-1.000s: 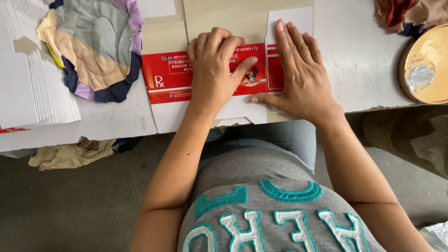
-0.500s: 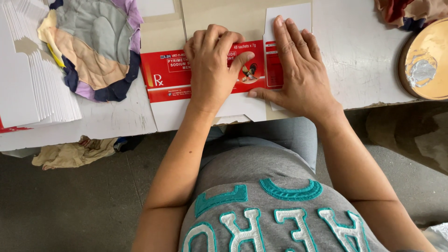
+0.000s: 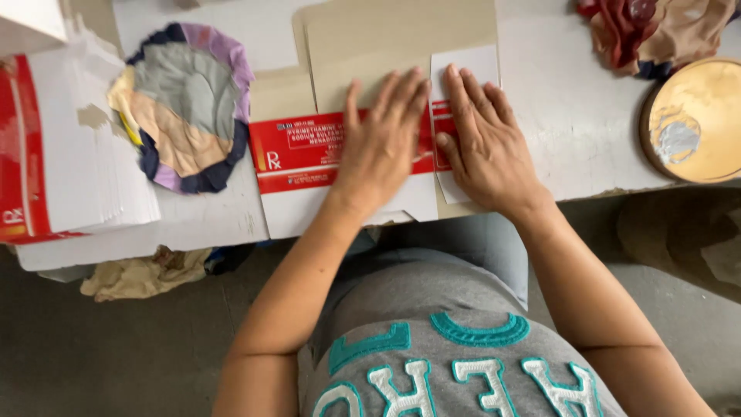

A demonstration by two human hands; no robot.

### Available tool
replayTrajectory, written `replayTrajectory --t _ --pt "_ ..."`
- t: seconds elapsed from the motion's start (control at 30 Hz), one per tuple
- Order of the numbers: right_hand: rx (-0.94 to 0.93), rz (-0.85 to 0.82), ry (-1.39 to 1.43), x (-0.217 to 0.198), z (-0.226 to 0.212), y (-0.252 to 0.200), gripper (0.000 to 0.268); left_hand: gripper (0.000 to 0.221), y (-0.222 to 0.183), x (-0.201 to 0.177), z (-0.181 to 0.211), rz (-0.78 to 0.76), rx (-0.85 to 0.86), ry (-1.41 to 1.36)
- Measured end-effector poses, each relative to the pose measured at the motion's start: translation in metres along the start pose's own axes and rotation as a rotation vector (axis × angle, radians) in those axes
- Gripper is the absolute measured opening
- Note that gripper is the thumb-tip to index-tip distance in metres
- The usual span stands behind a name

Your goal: Folding flat pharmaceutical cardboard boxes and organizing them into stacks for packaging.

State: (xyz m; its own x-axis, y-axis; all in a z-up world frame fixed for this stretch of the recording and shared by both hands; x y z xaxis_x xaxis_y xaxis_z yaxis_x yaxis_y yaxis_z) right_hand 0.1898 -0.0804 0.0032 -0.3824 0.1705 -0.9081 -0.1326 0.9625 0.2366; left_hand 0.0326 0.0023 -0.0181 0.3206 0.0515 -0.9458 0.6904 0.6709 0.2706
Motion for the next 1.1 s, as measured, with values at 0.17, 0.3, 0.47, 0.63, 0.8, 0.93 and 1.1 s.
replayTrajectory --t 0.17,0.3,0.47,0.63,0.8,0.93,1.1 --pt "0.046 0.048 0.050 -0.002 -0.004 0.000 0.061 0.076 -0.015 -0.029 0.054 -0.290 -0.030 0.328" --pt "0.014 0.079 0.051 -0.003 -0.004 -0.001 0.062 0.082 -0.043 -0.057 0.074 -0.362 -0.021 0.254" --pt "-0.004 0.078 0.018 -0.004 -0.004 0.001 0.064 0.048 -0.006 -0.098 0.051 -0.876 -0.019 -0.001" --pt "0.020 0.051 0.068 -0.018 0.013 0.027 0.084 0.086 -0.011 -0.037 0.006 -0.211 -0.033 -0.127" --pt "-0.151 0.353 -0.008 -0.053 0.061 0.107 0.088 0.099 -0.012 -0.031 0.003 -0.252 -0.047 -0.082" --pt "-0.343 0.445 -0.329 -0.073 0.064 0.167 0.083 0.098 -0.015 -0.032 0.003 -0.258 -0.054 -0.083" --pt "-0.480 0.439 -0.321 -0.072 0.077 0.179 0.068 0.099 -0.012 -0.033 0.002 -0.286 -0.079 -0.108"
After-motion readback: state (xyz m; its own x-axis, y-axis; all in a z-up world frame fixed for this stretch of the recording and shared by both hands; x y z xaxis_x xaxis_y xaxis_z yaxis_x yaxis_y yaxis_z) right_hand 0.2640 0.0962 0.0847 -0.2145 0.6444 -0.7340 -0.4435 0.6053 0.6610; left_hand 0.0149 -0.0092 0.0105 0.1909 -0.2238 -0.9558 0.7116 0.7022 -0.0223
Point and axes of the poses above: each hand's wrist, its own y-axis towards the middle knuckle, its own x-axis out of the palm, z = x × y, the point moved 2 cm from there along y, towards the middle knuckle, and after that the axes turned 5 degrees about -x, right-handed, at the moved point
